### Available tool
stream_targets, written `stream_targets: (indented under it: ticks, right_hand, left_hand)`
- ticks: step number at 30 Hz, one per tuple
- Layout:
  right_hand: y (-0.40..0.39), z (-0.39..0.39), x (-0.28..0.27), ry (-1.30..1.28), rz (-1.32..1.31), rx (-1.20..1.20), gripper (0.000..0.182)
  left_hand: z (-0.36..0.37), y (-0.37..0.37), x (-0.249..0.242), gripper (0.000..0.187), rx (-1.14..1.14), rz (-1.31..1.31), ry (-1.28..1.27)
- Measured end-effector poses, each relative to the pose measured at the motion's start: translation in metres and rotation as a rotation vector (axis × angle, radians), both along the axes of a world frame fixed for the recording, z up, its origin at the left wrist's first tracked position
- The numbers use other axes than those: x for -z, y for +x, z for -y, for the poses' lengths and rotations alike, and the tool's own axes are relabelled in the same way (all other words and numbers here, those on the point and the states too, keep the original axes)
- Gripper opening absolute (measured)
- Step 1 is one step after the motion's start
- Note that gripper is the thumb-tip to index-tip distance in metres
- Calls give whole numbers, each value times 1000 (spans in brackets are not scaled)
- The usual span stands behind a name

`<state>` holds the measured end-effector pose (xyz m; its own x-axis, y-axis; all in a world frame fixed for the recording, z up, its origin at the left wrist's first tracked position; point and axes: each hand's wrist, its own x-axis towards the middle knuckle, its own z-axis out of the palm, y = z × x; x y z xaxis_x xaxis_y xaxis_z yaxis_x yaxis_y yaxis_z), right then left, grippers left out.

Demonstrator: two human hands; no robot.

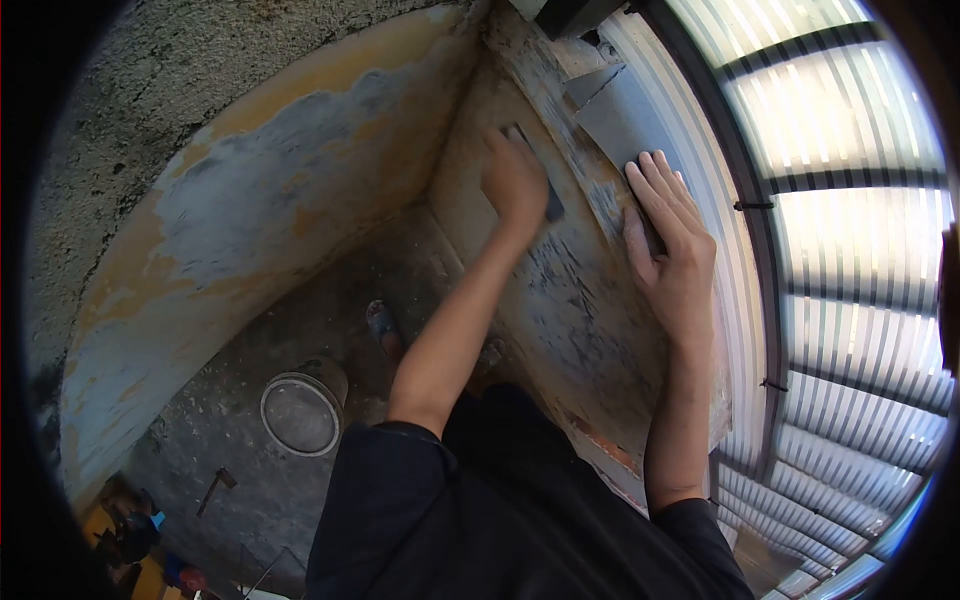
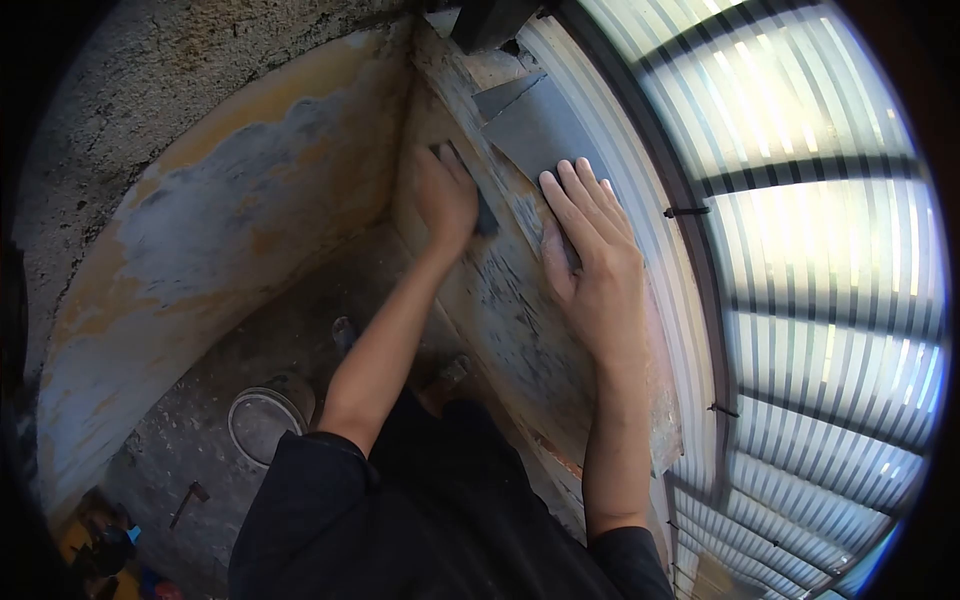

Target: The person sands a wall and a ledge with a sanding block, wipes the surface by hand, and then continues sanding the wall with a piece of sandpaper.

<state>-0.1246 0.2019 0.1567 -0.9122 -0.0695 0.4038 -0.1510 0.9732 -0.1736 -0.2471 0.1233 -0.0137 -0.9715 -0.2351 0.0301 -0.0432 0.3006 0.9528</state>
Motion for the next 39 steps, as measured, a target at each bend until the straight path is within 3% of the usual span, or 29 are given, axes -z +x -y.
stream_targets:
  ticks: [1, 4, 7, 12, 15, 19, 22, 26, 28, 30, 35, 39]
  right_hand:
    - [1, 0, 0, -5, 11, 2, 42]
    - [0, 2, 1, -13, 19, 1, 43]
    - [2, 1, -3, -3, 21, 5, 44]
    - [0, -2, -2, 21, 7, -18, 43]
    - [0, -2, -3, 9, 2, -16, 42]
    - [0, 0, -4, 1, 12, -22, 42]
    - [-1, 0, -3, -2, 9, -22, 42]
    - [0, 0, -4, 14, 2, -22, 42]
    - [0, -1, -5, 11, 1, -19, 42]
    - [0, 1, -4, 4, -1, -15, 41]
    - [0, 0, -4, -6, -2, -22, 42]
    - [1, 0, -6, 14, 7, -25, 43]
  left_hand:
    - [-6, 36, -4, 22, 69, 91, 53]
    - [-24, 100, 6, 21, 41, -70, 124]
    - [-23, 87, 12, 23, 69, -58, 139]
    - [5, -45, 19, 26, -126, -196, -26]
    - [-1, -17, -3, 24, -68, -3, -3]
    - [-25, 83, -3, 21, 50, -62, 103]
    - [-23, 71, -8, 22, 41, -58, 105]
    - [5, -38, -9, 27, -73, -85, 29]
    - [8, -47, -13, 27, -67, -77, 42]
    - [4, -32, -17, 28, -42, -39, 54]
    - [-25, 101, -7, 25, 83, -92, 206]
    - [-11, 35, -16, 26, 36, -31, 119]
